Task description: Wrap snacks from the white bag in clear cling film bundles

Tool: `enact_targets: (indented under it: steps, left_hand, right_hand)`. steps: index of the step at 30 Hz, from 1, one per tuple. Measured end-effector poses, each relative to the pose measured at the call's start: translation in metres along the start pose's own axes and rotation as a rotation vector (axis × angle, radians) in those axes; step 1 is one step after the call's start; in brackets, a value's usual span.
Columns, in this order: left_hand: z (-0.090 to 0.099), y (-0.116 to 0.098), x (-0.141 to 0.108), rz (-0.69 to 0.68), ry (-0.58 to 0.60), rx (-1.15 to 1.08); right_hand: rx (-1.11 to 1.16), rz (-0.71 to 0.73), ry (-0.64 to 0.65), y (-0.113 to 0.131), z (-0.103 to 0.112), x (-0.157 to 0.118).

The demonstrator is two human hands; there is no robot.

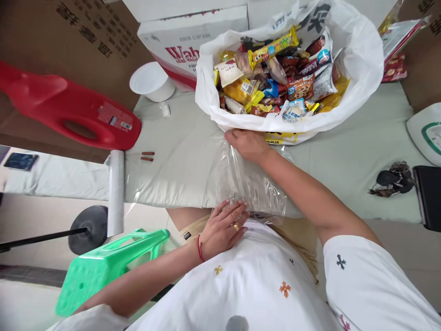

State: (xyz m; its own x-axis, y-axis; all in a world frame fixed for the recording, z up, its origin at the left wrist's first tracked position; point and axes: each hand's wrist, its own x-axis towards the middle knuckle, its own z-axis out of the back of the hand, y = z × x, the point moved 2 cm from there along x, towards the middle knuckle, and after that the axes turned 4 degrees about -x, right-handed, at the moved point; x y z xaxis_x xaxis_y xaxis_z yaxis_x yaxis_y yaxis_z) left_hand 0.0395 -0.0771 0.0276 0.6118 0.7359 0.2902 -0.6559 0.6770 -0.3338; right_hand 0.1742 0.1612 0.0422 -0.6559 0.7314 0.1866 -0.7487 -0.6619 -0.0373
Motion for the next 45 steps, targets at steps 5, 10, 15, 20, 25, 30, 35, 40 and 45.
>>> enact_targets:
  steps: [5,10,15,20,25,30,35,40,45]
  left_hand:
    - [0.035,0.053,0.033,0.419,-0.367,-0.227]
    - [0.033,0.124,0.074,1.051,-0.580,-0.923]
    - [0.033,0.104,0.087,1.157,-0.243,-1.558]
    - [0.041,0.095,0.059,1.268,-0.141,-1.662]
    - [0.042,0.094,0.041,1.352,-0.240,-1.663]
    - [0.031,0.059,0.060,1.428,-0.233,-1.750]
    - [0.019,0.033,0.090,1.426,-0.165,-1.748]
    - [0.012,0.032,0.109,1.485,-0.153,-1.878]
    - [0.009,0.038,0.119,1.487,-0.062,-1.904]
  right_hand:
    - [-0.031,0.025,0.099,0.008,-0.009,0.008]
    - [-0.024,-0.008,0.085,0.006,-0.008,0.011]
    - [-0.008,-0.007,0.052,0.003,-0.011,0.008]
    - [-0.028,0.000,0.044,0.001,-0.014,0.006]
    - [-0.021,0.022,0.034,0.002,-0.016,0.004]
    - [-0.028,0.008,0.027,0.005,-0.015,0.004]
    - [-0.046,0.004,0.019,0.007,-0.016,0.002]
    - [-0.041,-0.009,0.022,0.008,-0.018,0.001]
    - [-0.013,-0.005,0.037,0.008,-0.017,0.002]
